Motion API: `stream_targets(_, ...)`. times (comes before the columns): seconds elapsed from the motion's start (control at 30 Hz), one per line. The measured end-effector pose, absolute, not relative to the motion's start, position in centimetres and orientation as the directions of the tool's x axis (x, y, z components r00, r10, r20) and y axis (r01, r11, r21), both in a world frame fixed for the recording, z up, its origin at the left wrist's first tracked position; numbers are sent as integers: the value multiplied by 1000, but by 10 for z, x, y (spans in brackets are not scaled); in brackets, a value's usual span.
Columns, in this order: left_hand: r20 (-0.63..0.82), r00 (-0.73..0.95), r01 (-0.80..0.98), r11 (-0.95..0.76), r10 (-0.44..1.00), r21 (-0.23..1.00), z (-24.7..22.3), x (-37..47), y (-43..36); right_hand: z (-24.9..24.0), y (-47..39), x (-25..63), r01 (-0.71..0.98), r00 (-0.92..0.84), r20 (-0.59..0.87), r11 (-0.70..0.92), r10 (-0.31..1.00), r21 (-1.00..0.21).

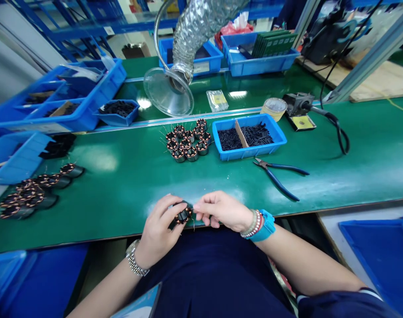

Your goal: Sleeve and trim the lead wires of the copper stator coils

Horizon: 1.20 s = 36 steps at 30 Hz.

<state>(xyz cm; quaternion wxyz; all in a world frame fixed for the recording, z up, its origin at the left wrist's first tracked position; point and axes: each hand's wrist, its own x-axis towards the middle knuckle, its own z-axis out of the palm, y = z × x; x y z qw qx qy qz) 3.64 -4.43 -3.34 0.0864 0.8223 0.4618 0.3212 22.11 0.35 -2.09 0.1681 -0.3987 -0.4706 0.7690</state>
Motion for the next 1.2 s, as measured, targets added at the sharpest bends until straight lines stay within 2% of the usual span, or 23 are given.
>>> stream_targets(0.07,472,408,710,-597,781,374,-32,36,-46,-21,2,220,110,-629,-471,-530,618,-841)
stream_targets(0.13,488,415,689,-615,768,383,-29,36,-47,-20,-1,219,113,-617,-462,-509,637,-853)
stream_targets(0.2,448,377,630,-579,811,517,-24,34,-47,-17,-5,218,143,-590,-360,-345,723,-928)
stream_targets(0.27,255,344,480,-403,904,779,-18,31,-47,-13,-10,219,179,-574,-63,50,816,-983)
stream_targets(0.3,104,359,350,-238,928,906,-16,30,-47,-11,-12,219,186,-584,141,301,799,-935)
stream_targets(0.33,-47,406,193,-35,913,981,-15,29,-47,-11,-13,220,180,-606,340,540,719,-822)
stream_targets(0.37,-163,473,33,167,866,985,-14,28,-47,-12,-14,221,156,-633,500,729,592,-667)
stream_targets(0.43,-252,560,-192,420,789,887,-16,29,-48,-15,-13,223,86,-668,662,919,341,-386)
stream_targets(0.47,-258,552,-228,441,793,868,-17,29,-48,-18,-12,223,73,-667,685,941,293,-331)
stream_targets(0.5,-244,506,-210,393,827,896,-19,30,-48,-20,-10,224,86,-661,676,928,325,-362)
stream_targets(0.53,-206,436,-128,286,876,950,-20,30,-48,-22,-9,225,120,-644,631,872,433,-475)
stream_targets(0.57,-130,359,8,136,924,991,-20,30,-48,-23,-9,225,157,-616,526,746,586,-647)
stream_targets(0.6,-15,299,169,-37,954,985,-20,30,-48,-24,-9,225,181,-588,348,538,730,-823)
stream_targets(0.63,119,273,322,-207,955,924,-20,30,-48,-24,-9,224,176,-566,125,268,815,-947)
stream_targets(0.67,246,279,444,-351,928,824,-20,30,-48,-22,-9,223,144,-561,-94,-15,823,-989)
stream_targets(0.7,352,307,526,-466,884,711,-20,29,-48,-21,-10,223,101,-572,-273,-264,774,-959)
stream_targets(0.73,430,345,575,-550,834,606,-20,29,-48,-19,-11,222,57,-594,-391,-449,703,-892)
stream_targets(0.8,516,416,618,-649,749,443,-21,30,-48,-15,-11,220,-4,-629,-494,-639,600,-769)
stream_targets(0.9,552,477,647,-699,684,306,-22,30,-49,-11,-10,219,-31,-654,-519,-704,551,-709)
stream_targets(1.07,554,561,600,-763,615,239,-23,28,-50,-10,-10,219,2,-649,-555,-728,521,-686)
stream_targets(1.13,553,547,582,-760,628,288,-22,28,-50,-11,-12,218,13,-630,-529,-673,569,-740)
stream_targets(1.2,508,468,565,-687,723,457,-20,27,-49,-12,-15,218,44,-582,-414,-481,700,-876)
